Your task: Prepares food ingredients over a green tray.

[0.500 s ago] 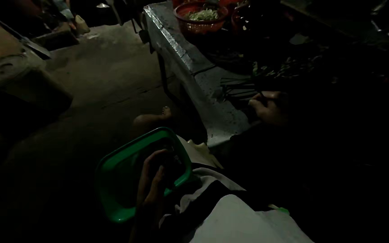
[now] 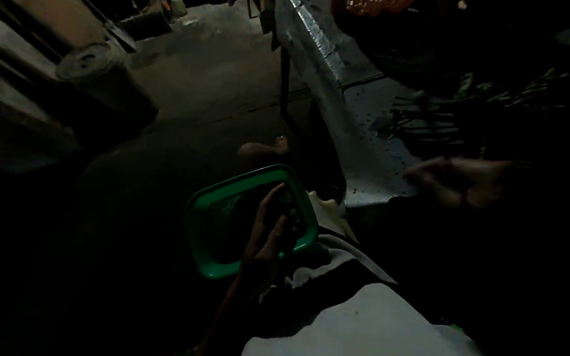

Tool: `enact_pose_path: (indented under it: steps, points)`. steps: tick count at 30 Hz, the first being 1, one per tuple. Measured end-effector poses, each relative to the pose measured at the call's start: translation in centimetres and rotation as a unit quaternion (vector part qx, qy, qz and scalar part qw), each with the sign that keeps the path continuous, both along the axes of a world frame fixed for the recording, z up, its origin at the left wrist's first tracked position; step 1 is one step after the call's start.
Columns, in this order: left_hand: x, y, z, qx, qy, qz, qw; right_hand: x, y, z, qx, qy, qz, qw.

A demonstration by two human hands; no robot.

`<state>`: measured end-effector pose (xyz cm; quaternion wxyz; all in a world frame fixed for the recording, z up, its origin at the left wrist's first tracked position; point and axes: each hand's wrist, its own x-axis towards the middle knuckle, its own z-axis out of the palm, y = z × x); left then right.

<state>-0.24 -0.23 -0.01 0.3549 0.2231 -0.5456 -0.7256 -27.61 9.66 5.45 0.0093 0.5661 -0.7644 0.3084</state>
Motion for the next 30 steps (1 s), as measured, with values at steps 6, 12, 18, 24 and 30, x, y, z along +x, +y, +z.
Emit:
enact_pose_path:
  steps: [6, 12, 18, 24, 30]
  points:
    - [-0.1, 0.5, 0.3, -0.034, -0.029, -0.028, 0.999, 8.3, -3.8, -2.4, 0.031, -0.151, 0.321, 0.935]
    - [1.5, 0.0, 0.2, 0.022, 0.019, -0.050, 0.998, 9.3, -6.3, -4.2, 0.020, -0.259, 0.414, 0.872]
    - [1.6, -0.8, -0.1, 0.031, -0.002, -0.041, 0.999, 10.8, -6.9, -5.4, -0.060, -0.244, 0.383, 0.889]
    - [3.2, -3.0, -1.2, -0.027, -0.059, -0.080, 0.995, 10.7, -6.9, -5.6, -0.040, -0.356, 0.312, 0.880]
    - [2.3, -2.5, -1.7, -0.005, -0.047, -0.081, 0.996, 10.6, -6.9, -4.7, 0.012, -0.485, 0.244, 0.840]
